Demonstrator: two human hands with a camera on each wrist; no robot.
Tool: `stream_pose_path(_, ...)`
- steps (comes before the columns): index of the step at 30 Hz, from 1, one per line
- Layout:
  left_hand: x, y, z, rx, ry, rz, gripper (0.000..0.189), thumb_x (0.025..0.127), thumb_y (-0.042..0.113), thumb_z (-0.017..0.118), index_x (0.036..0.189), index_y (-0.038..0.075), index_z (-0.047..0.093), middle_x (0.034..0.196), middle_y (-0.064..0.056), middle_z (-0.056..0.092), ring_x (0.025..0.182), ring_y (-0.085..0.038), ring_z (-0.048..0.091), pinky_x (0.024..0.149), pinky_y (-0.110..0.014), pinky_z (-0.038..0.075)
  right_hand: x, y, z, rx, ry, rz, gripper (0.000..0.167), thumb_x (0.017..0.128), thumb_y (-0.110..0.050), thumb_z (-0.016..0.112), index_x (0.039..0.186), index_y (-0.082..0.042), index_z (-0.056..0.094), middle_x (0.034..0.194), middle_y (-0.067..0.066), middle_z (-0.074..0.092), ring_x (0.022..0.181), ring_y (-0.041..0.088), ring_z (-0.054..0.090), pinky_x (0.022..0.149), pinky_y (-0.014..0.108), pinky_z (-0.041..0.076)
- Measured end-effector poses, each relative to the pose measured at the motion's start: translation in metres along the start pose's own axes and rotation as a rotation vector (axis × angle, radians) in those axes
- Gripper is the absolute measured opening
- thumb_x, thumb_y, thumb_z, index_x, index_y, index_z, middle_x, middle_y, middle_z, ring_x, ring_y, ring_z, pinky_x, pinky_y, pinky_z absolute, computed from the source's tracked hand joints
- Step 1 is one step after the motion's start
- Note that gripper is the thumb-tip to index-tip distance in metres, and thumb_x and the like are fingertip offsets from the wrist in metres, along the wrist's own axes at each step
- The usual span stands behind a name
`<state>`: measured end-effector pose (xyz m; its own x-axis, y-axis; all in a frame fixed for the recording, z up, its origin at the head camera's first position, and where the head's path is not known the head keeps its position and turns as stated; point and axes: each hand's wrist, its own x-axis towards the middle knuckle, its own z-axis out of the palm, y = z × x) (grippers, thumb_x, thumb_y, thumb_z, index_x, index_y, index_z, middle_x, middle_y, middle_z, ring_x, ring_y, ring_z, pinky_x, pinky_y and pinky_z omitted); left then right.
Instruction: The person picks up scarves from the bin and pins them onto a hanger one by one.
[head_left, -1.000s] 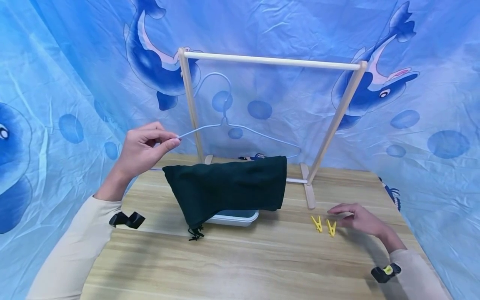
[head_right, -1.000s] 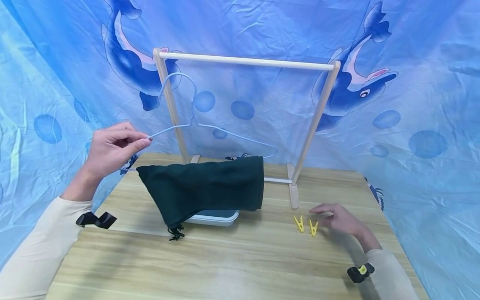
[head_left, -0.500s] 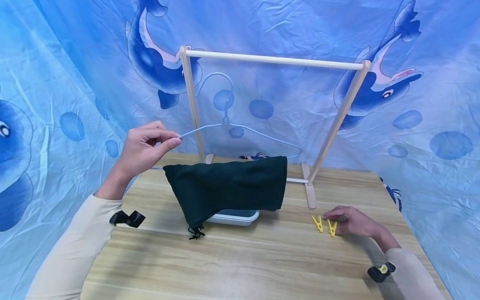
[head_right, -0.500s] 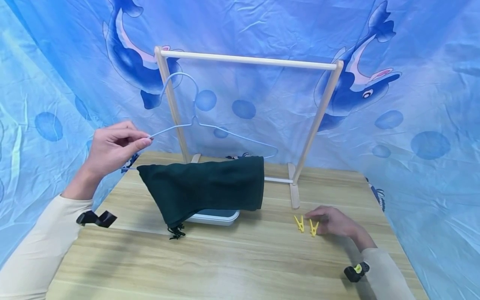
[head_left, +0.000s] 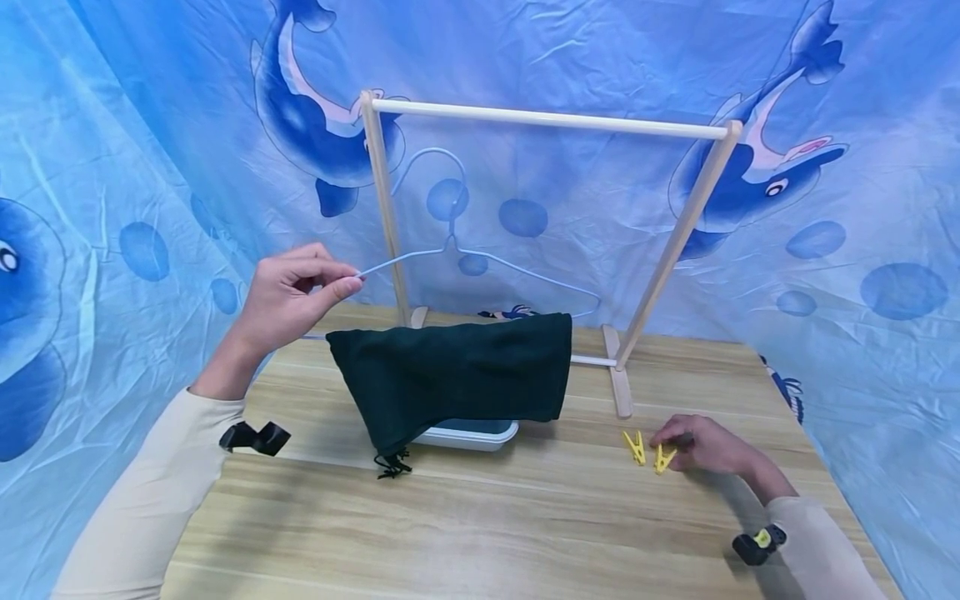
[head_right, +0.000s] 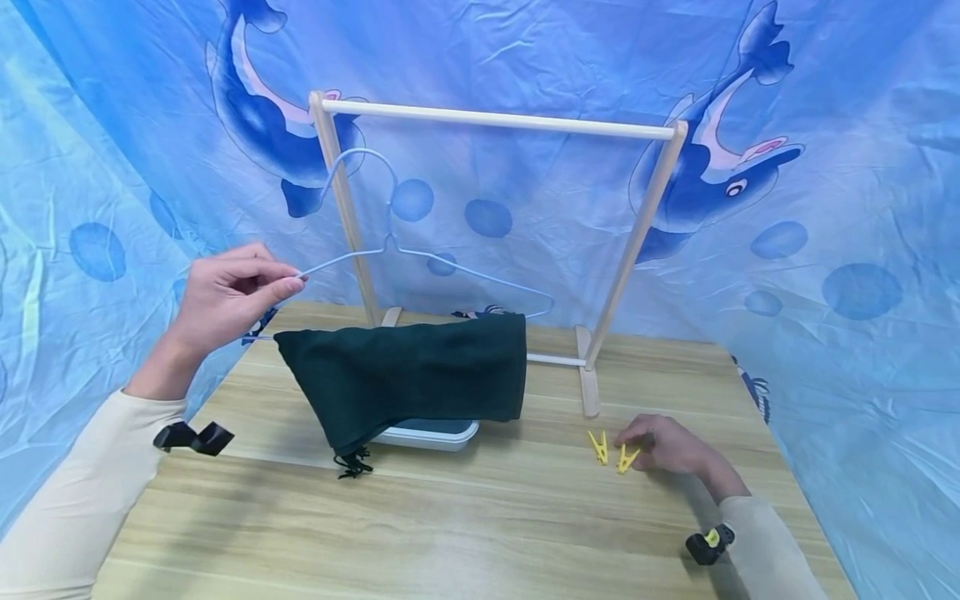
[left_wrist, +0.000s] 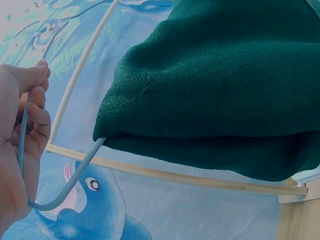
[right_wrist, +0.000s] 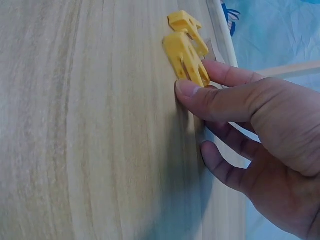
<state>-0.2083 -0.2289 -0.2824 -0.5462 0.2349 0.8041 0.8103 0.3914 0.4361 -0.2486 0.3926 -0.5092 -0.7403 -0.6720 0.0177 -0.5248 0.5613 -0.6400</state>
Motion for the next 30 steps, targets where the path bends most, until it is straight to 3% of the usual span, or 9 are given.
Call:
stream_pose_path(7,0.001,0.0,0.0,0.002,-0.003,0.003,0.023,0.073,-0.025,0.075,0.089,-0.007,0.078,0.069,-0.001,0.055,0.063,-0.01,0.041,0.056,-0.021,0.031,-0.004,-0.004,-0.004,-0.032,0.02,-0.064,0.03,0.078,-0.012,0.087,0.107,-0.011,0.077,0.106,0.005,0.071,0.094,0.006,0.063,0.078,0.027,0.054)
stream_pose_path(14,0.002,0.0,0.0,0.004,0.001,0.011,0.024,0.073,-0.026,0.075,0.088,-0.008,0.078,0.069,0.0,0.056,0.063,-0.01,0.041,0.056,-0.021,0.031,-0.008,-0.012,-0.012,0.024,0.044,-0.035,0.03,0.081,-0.011,0.086,0.108,-0.006,0.075,0.104,0.004,0.074,0.093,0.015,0.07,0.077,0.03,0.057)
stream_pose_path(19,0.003,0.001,0.0,0.005,0.0,0.015,0.024,0.073,-0.026,0.075,0.088,-0.007,0.078,0.069,-0.001,0.057,0.063,-0.01,0.041,0.056,-0.021,0.031,-0.009,-0.024,-0.021,0.004,0.114,0.0,0.03,0.084,-0.015,0.085,0.11,-0.006,0.074,0.101,-0.001,0.073,0.089,0.014,0.069,0.071,0.027,0.057)
stream_pose_path(25,0.005,0.004,0.001,0.012,-0.004,0.015,0.022,0.075,-0.023,0.076,0.089,-0.007,0.078,0.069,-0.001,0.055,0.064,-0.01,0.042,0.056,-0.021,0.032,-0.003,-0.045,-0.027,-0.075,0.231,0.007,0.029,0.085,-0.018,0.084,0.112,-0.011,0.075,0.101,-0.004,0.07,0.09,0.009,0.064,0.072,0.027,0.056)
stream_pose_path(30,0.005,0.004,0.002,0.007,0.002,0.013,0.022,0.074,-0.024,0.076,0.089,-0.007,0.078,0.069,-0.001,0.055,0.063,-0.01,0.041,0.056,-0.021,0.031,0.004,-0.066,-0.035,-0.119,0.314,-0.032,0.03,0.085,-0.012,0.084,0.113,-0.014,0.076,0.101,-0.006,0.068,0.086,0.006,0.064,0.073,0.026,0.056)
